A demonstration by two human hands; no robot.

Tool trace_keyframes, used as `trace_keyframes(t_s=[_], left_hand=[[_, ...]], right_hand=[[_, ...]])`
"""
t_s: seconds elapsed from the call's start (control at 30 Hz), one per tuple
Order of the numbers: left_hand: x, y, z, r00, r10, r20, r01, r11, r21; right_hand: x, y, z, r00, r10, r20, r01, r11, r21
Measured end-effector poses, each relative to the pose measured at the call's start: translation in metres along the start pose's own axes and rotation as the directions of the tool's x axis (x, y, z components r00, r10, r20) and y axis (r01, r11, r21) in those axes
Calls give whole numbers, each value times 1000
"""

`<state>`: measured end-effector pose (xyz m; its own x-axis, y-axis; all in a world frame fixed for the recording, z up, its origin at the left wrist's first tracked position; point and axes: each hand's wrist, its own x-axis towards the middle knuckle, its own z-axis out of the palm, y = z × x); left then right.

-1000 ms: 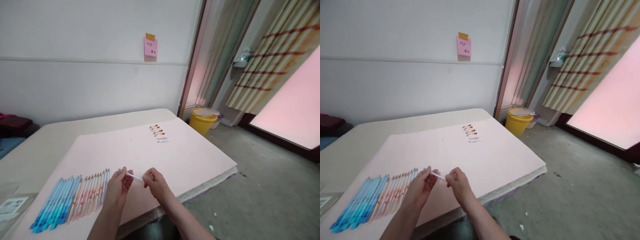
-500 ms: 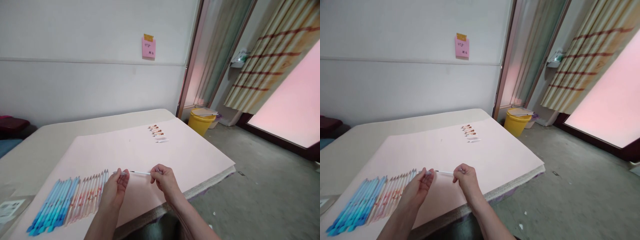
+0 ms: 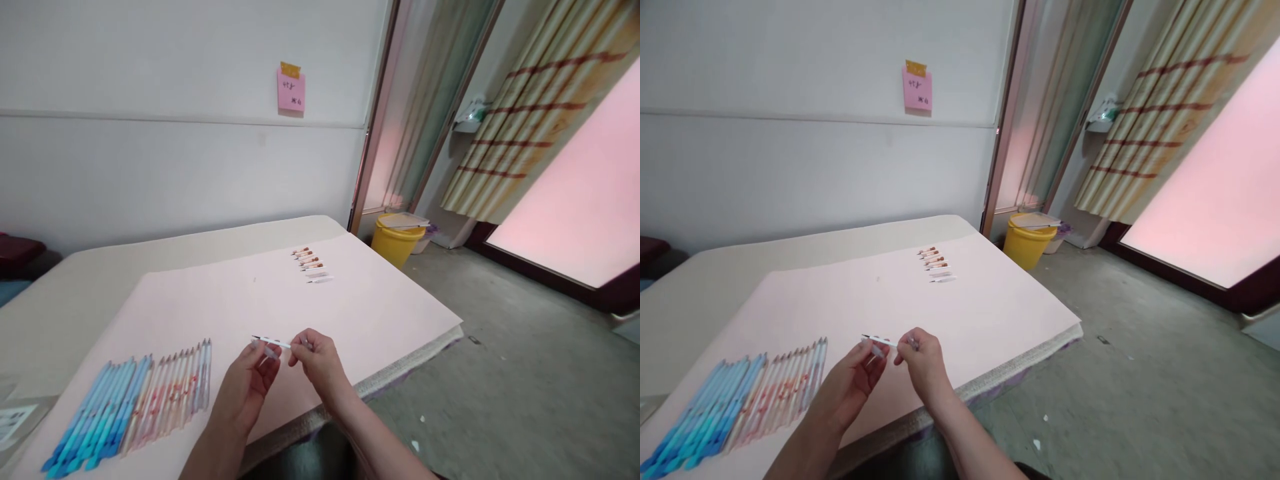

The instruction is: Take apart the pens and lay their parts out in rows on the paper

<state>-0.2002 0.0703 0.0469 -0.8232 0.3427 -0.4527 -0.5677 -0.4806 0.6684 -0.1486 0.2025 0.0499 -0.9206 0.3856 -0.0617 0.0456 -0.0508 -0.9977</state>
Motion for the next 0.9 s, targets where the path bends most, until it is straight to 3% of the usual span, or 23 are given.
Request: trace_keyframes(t_s=[0.1,0.23,0.47,0.63,0.77,0.9], left_hand=[[-2,-2,2,999,7,36,-8,1000,25],[-2,-1,1,1000,1,2,-1,1000,21],[-1,-1,0,1000,0,-17,1,999,47],[2,-1,-1,996,26,-89,-20,997,68],[5,3,-4,993,28,-115,-23,999,45],[5,5,-5,994,-26,-108,32,998,53]], right_hand=[[-2,3,4,998,-57,-9,56,994,-98],[-7,1,7,997,-55,52,63,985,-163],[-9,-1,8,994,-28,110,48,982,-184],[-5,6,5,990,-11,143,36,984,-176],[-2,5,-1,991,39,130,-26,994,-106],[-1,-5,-4,977,194,88,-206,967,148]])
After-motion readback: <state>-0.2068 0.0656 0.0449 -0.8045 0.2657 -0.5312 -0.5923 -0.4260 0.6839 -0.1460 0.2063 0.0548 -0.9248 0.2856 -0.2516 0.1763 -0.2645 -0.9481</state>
